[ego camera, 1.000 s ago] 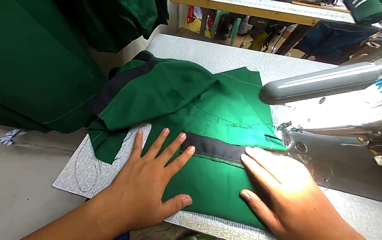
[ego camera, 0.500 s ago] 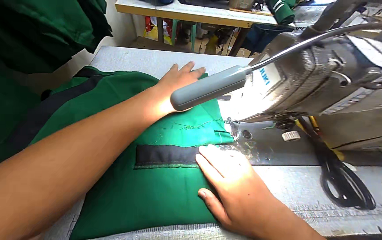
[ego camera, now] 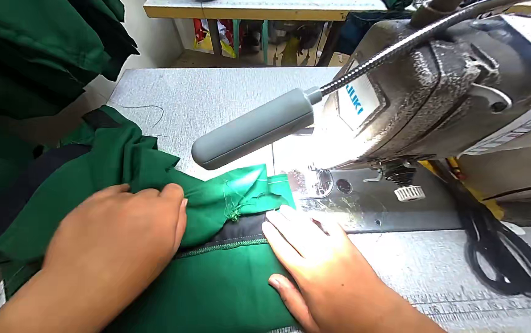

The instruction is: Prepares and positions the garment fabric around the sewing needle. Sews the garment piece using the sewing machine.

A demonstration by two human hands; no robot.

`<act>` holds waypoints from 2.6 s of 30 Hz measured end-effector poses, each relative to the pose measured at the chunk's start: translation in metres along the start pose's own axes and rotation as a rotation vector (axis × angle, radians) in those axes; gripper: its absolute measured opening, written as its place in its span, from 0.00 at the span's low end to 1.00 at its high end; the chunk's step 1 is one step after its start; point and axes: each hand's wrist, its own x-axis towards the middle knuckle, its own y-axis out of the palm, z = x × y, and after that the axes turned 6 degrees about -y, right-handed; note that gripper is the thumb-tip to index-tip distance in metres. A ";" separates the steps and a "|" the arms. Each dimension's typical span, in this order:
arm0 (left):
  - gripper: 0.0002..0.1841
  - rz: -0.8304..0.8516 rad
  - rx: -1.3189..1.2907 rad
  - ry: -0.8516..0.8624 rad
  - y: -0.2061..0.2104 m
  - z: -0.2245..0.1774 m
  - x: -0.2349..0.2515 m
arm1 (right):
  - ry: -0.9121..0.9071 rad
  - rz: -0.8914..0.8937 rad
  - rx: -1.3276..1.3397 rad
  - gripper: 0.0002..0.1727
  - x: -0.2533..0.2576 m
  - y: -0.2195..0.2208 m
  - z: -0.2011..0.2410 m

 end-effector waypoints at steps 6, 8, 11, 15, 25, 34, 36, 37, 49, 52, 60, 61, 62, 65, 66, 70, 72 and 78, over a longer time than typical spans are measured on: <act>0.27 0.009 -0.098 0.174 0.009 -0.025 0.035 | -0.005 -0.004 0.015 0.33 -0.001 0.001 -0.001; 0.34 0.062 -0.165 0.372 0.010 -0.031 0.047 | -0.002 -0.016 0.025 0.33 -0.001 0.002 -0.001; 0.27 0.224 -0.169 0.482 0.010 -0.030 0.060 | -0.004 -0.026 0.024 0.33 -0.001 0.004 -0.002; 0.24 0.207 -0.324 0.594 0.009 -0.032 0.083 | -0.006 -0.043 0.036 0.33 -0.003 0.006 -0.001; 0.13 0.163 -0.300 0.701 0.016 -0.042 0.108 | 0.000 -0.074 0.040 0.33 -0.003 0.009 -0.002; 0.12 0.115 -0.376 0.717 0.021 -0.042 0.106 | 0.004 -0.082 0.054 0.33 -0.004 0.010 -0.002; 0.14 0.075 -0.389 0.731 0.020 -0.040 0.105 | 0.005 -0.086 0.055 0.33 -0.004 0.011 -0.002; 0.15 0.055 -0.413 0.735 0.020 -0.038 0.104 | 0.005 -0.088 0.054 0.33 -0.005 0.012 -0.002; 0.24 0.042 -0.459 0.496 0.026 -0.031 0.062 | 0.011 -0.080 0.048 0.33 -0.004 0.012 -0.001; 0.18 0.043 -0.480 0.472 0.031 -0.033 0.061 | 0.007 -0.079 0.054 0.33 -0.005 0.012 -0.002; 0.14 0.309 -0.361 0.397 0.005 -0.046 0.080 | 0.001 -0.091 0.046 0.33 -0.005 0.013 -0.002; 0.11 0.229 -0.387 0.440 0.008 -0.046 0.079 | 0.001 -0.093 0.045 0.33 -0.005 0.013 -0.002; 0.10 0.131 -0.434 0.499 0.013 -0.046 0.079 | 0.003 -0.091 0.049 0.33 -0.005 0.013 -0.002; 0.13 -0.052 -0.513 0.695 0.022 -0.046 0.080 | -0.004 -0.098 0.047 0.33 -0.005 0.013 -0.002; 0.13 -0.071 -0.510 0.735 0.022 -0.046 0.081 | -0.005 -0.099 0.043 0.33 -0.004 0.013 -0.002; 0.10 -0.060 -0.558 0.773 0.022 -0.050 0.081 | -0.004 -0.097 0.040 0.33 -0.004 0.013 -0.002; 0.09 -0.024 -0.541 0.750 0.021 -0.053 0.082 | -0.005 -0.100 0.039 0.33 -0.004 0.013 -0.002; 0.11 -0.010 -0.390 0.636 0.026 -0.054 0.088 | -0.001 -0.082 0.052 0.34 -0.005 0.012 -0.003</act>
